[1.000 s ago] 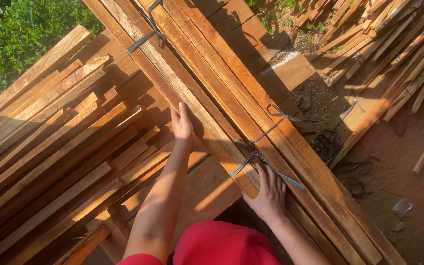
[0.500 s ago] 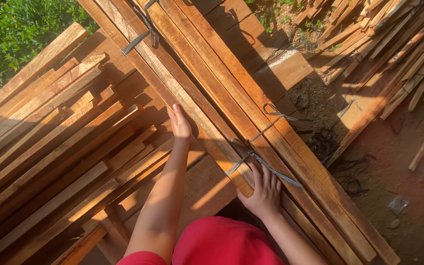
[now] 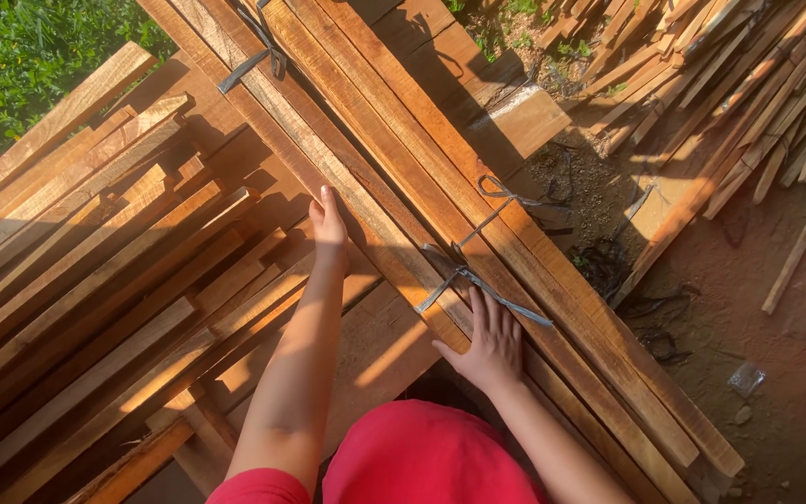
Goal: The person removes a bundle of wooden planks from a stack and places them on a wooden rack. They then proceed to pick up individual planks from the main pile and arrange them neatly on the rack, stacking them one by one.
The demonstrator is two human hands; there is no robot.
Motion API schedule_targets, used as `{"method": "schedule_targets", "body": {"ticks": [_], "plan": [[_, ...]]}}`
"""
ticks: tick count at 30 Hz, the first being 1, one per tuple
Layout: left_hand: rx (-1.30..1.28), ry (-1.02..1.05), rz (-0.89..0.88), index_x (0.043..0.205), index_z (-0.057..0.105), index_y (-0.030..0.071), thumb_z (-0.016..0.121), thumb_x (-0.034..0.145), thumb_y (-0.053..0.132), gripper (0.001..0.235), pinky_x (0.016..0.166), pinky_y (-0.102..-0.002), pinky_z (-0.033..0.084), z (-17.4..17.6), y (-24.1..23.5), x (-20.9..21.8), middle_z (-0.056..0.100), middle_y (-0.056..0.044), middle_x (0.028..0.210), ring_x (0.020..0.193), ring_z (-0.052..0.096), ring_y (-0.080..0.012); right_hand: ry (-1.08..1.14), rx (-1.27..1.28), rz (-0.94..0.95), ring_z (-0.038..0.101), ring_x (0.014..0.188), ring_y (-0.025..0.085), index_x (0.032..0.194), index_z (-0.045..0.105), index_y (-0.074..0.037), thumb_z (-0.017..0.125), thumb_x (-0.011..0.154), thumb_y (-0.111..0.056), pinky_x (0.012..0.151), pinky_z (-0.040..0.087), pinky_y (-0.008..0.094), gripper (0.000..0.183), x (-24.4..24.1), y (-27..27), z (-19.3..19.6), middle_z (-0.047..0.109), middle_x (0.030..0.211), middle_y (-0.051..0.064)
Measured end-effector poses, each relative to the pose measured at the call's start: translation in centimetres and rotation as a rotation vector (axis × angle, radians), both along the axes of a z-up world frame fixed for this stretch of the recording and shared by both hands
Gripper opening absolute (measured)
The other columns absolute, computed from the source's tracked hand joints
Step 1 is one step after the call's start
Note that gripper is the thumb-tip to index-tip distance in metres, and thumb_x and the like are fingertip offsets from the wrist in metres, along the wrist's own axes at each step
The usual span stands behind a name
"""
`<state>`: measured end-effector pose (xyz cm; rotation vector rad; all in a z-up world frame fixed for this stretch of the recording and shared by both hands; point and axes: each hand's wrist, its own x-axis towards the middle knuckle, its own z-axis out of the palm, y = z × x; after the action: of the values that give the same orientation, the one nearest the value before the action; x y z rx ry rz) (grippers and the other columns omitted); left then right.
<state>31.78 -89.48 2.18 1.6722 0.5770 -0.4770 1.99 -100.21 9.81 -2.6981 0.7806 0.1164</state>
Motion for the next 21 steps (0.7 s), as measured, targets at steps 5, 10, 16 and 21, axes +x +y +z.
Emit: {"method": "schedule_targets", "body": {"ticks": [5,10,16,21], "plan": [[0.066,0.011,-0.067,0.151,0.048,0.001,0.048,0.102,0.069,0.084,0.122,-0.054,0.032,-1.0,0.0,-1.1,0.05,-0.028,0.151,0.146,0.04,-0.042,0.298,0.062,-0.026,0.047,0.134,0.037,0.164,0.023,-0.017,0.079,0.06,-0.077,0.099,0.045,0.057,0.132,-3.3,-0.6,2.4,0.036,0.159,0.009],[0.118,-0.017,-0.168,0.145,0.057,0.002,0.044,0.103,0.068,0.079,0.121,-0.052,0.034,-2.4,1.6,-0.8,0.057,-0.025,0.146,0.144,0.045,-0.039,0.305,0.089,-0.095,0.053,0.125,0.039,0.164,0.026,-0.02,0.082,0.059,-0.06,0.092,0.047,0.057,0.126,-4.1,0.1,1.3,0.045,0.149,0.011],[0.152,0.057,-0.172,0.145,0.06,0.011,0.043,0.1,0.075,0.08,0.121,-0.044,0.035,-5.3,3.3,-0.7,0.058,-0.016,0.148,0.144,0.046,-0.0315,0.298,0.028,-0.084,0.053,0.121,0.037,0.165,0.024,-0.02,0.081,0.059,-0.058,0.09,0.046,0.055,0.126,-4.6,1.3,0.6,0.043,0.147,0.009],[0.178,0.019,-0.188,0.141,0.063,0.011,0.043,0.1,0.076,0.08,0.12,-0.047,0.037,-5.5,3.6,-0.5,0.06,-0.019,0.144,0.142,0.048,-0.0351,0.269,-0.038,-0.058,0.052,0.121,0.034,0.165,0.022,-0.019,0.08,0.057,-0.063,0.091,0.046,0.056,0.13,-4.9,1.1,-0.6,0.04,0.151,0.008]]}}
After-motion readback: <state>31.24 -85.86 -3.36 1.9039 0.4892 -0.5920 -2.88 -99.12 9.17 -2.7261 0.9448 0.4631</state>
